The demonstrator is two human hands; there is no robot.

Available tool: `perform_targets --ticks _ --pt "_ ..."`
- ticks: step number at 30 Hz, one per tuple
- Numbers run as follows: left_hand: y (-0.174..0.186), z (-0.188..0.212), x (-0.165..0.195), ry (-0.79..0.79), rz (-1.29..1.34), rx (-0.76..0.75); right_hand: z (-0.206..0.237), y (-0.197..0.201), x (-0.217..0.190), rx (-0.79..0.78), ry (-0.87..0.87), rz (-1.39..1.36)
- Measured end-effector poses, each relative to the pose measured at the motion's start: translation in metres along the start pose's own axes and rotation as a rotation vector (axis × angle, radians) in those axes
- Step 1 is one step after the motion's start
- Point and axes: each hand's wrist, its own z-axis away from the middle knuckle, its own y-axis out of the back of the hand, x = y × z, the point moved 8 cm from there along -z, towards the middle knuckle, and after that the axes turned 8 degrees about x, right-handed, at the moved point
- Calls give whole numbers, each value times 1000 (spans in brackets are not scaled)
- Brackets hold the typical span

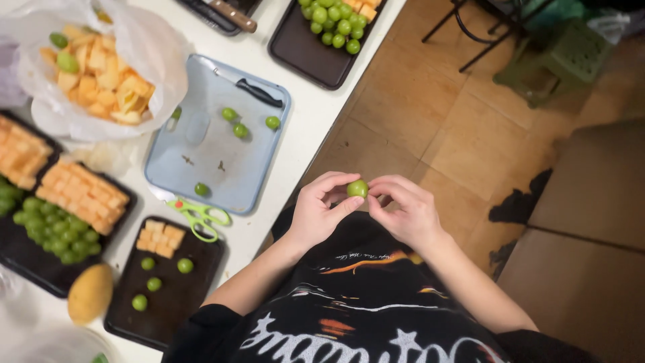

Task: The person arranges green grapes and cubed melon on black trays, using shears to cut grape stems and placing the fruit into neat rows. The person then moves to a second station and places small red decorations onto individual pastries on metal trays.

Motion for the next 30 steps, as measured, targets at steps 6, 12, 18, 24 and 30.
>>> perform_targets --ticks 6,12,18,24,30 --pt "7 -27 -4 59 14 -94 -17 -10 8 56 -58 62" --pt "-3 -53 -11 100 -105 -162 -25 -3 25 122 -101 133" --pt "-35 -87 -17 136 -93 -237 -38 25 55 160 -90 99" --pt "-96 -138 -37 160 -68 -300 -56 80 131 124 -204 -93" --pt "-178 -196 -70 256 125 -319 -80 149 228 80 -398 -444"
